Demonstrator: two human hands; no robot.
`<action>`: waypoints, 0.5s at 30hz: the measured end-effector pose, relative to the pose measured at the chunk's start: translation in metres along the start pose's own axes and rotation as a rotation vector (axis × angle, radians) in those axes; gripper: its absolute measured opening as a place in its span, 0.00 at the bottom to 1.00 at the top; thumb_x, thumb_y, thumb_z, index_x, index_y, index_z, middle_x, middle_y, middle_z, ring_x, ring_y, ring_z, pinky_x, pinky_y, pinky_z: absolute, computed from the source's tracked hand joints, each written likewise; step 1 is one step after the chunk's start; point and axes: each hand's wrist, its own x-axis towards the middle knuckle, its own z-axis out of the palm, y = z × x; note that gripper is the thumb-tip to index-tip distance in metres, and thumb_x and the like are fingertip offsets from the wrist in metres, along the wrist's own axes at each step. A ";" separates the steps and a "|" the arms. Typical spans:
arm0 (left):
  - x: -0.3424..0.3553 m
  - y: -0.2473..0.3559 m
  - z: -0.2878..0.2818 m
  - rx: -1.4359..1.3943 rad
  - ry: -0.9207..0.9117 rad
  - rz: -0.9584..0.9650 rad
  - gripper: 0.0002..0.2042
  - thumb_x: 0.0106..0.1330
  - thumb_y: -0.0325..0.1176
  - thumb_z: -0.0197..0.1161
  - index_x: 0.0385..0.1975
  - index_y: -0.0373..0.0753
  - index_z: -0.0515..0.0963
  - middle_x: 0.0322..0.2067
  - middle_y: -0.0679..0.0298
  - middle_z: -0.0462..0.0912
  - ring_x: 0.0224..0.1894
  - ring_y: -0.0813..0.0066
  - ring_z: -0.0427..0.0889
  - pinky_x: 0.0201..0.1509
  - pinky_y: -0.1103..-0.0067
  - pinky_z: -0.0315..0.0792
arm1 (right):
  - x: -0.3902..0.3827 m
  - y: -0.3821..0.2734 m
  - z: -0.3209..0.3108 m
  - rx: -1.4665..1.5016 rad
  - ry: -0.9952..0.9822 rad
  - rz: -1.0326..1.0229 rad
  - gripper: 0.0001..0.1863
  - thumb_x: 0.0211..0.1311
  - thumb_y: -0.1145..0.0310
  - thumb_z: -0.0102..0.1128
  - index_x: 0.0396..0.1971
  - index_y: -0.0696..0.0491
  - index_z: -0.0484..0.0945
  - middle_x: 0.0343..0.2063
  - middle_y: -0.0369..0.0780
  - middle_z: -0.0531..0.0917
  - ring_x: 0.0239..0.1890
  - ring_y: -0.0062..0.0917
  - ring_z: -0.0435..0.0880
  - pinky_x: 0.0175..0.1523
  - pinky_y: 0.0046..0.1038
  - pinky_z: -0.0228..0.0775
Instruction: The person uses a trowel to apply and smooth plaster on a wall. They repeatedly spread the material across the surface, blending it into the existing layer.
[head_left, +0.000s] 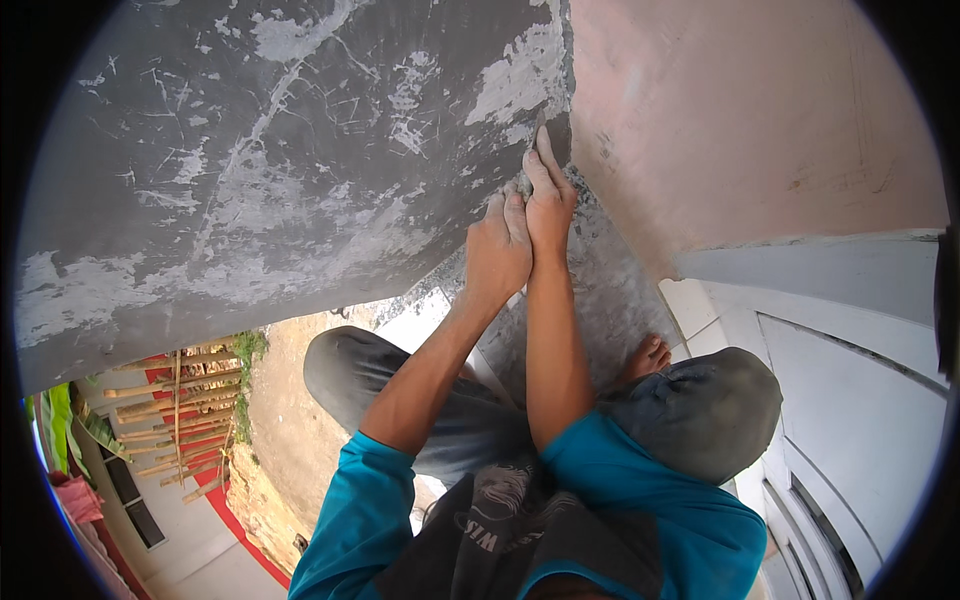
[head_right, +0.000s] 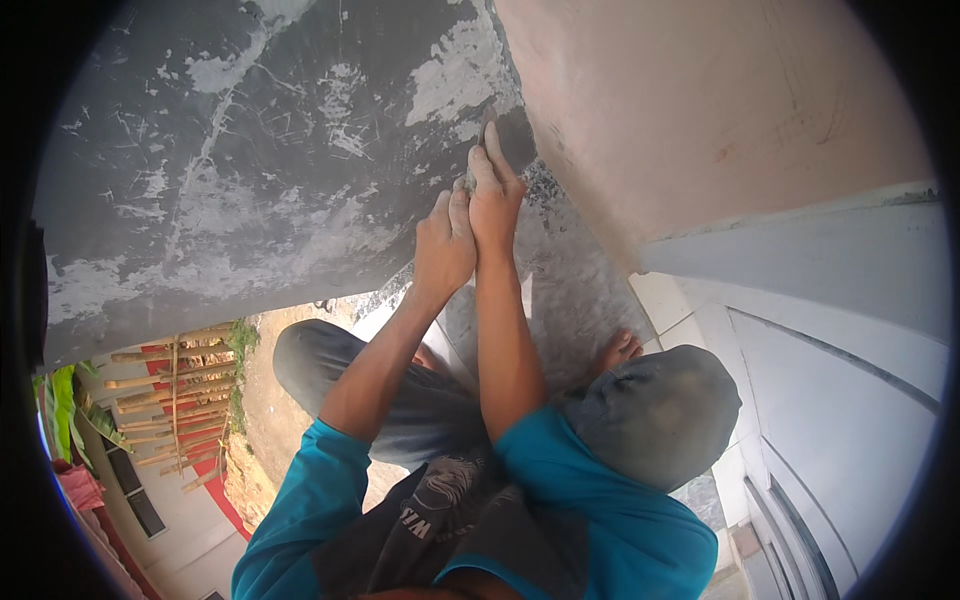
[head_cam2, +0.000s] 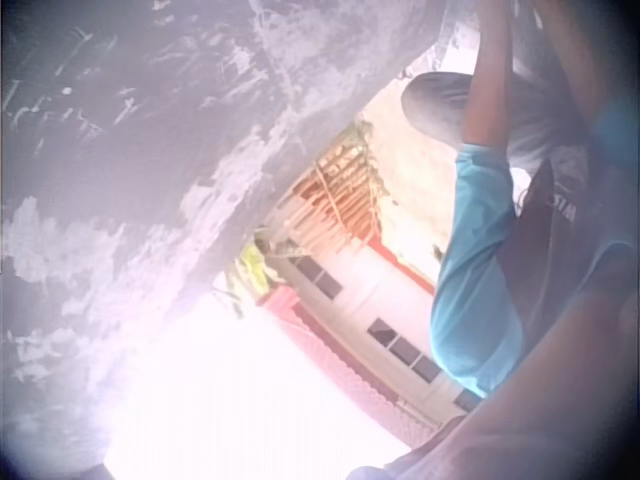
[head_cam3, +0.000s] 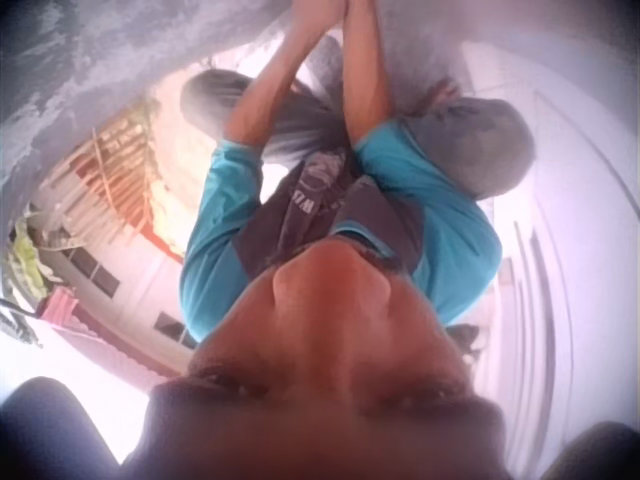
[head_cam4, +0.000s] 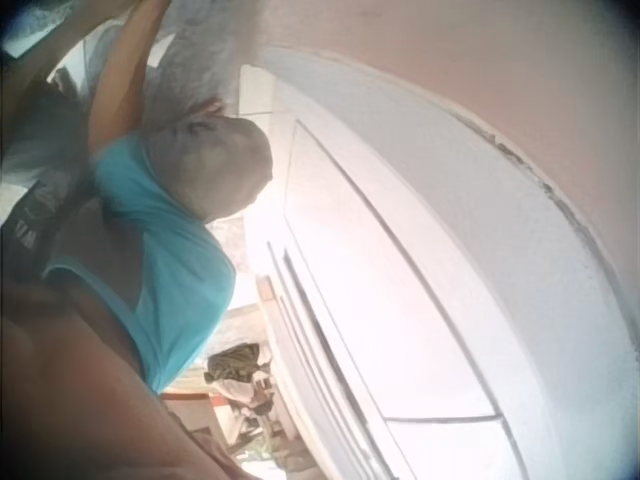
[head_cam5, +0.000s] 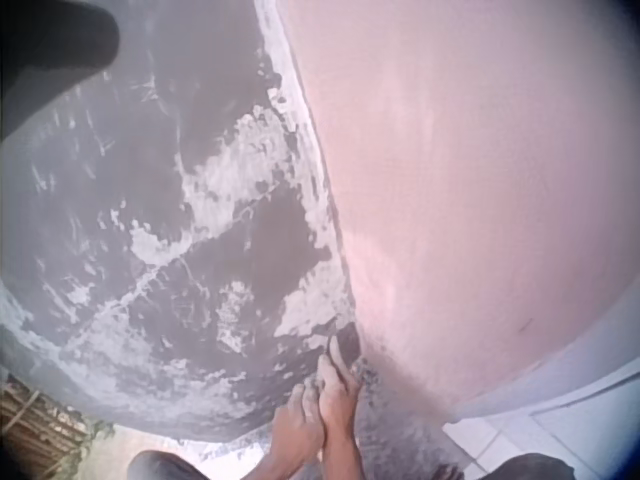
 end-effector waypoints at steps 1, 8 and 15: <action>-0.001 0.000 0.000 -0.026 0.059 0.030 0.21 0.88 0.41 0.46 0.55 0.29 0.80 0.38 0.32 0.87 0.40 0.24 0.86 0.46 0.43 0.76 | 0.000 -0.001 0.000 -0.025 -0.020 -0.008 0.30 0.82 0.68 0.54 0.79 0.61 0.71 0.74 0.46 0.80 0.55 0.24 0.84 0.60 0.24 0.76; -0.001 0.005 0.000 -0.067 -0.011 0.057 0.21 0.89 0.42 0.44 0.48 0.30 0.79 0.38 0.32 0.85 0.42 0.25 0.84 0.44 0.45 0.73 | -0.001 0.002 -0.001 0.140 0.064 0.098 0.31 0.81 0.69 0.55 0.79 0.60 0.70 0.75 0.45 0.79 0.66 0.26 0.80 0.70 0.27 0.70; -0.001 0.004 -0.007 0.022 -0.083 -0.084 0.21 0.88 0.41 0.46 0.56 0.29 0.80 0.40 0.32 0.88 0.41 0.25 0.87 0.46 0.45 0.78 | -0.004 -0.004 0.002 0.106 0.043 0.036 0.30 0.81 0.69 0.55 0.78 0.61 0.71 0.56 0.38 0.88 0.36 0.16 0.74 0.43 0.22 0.72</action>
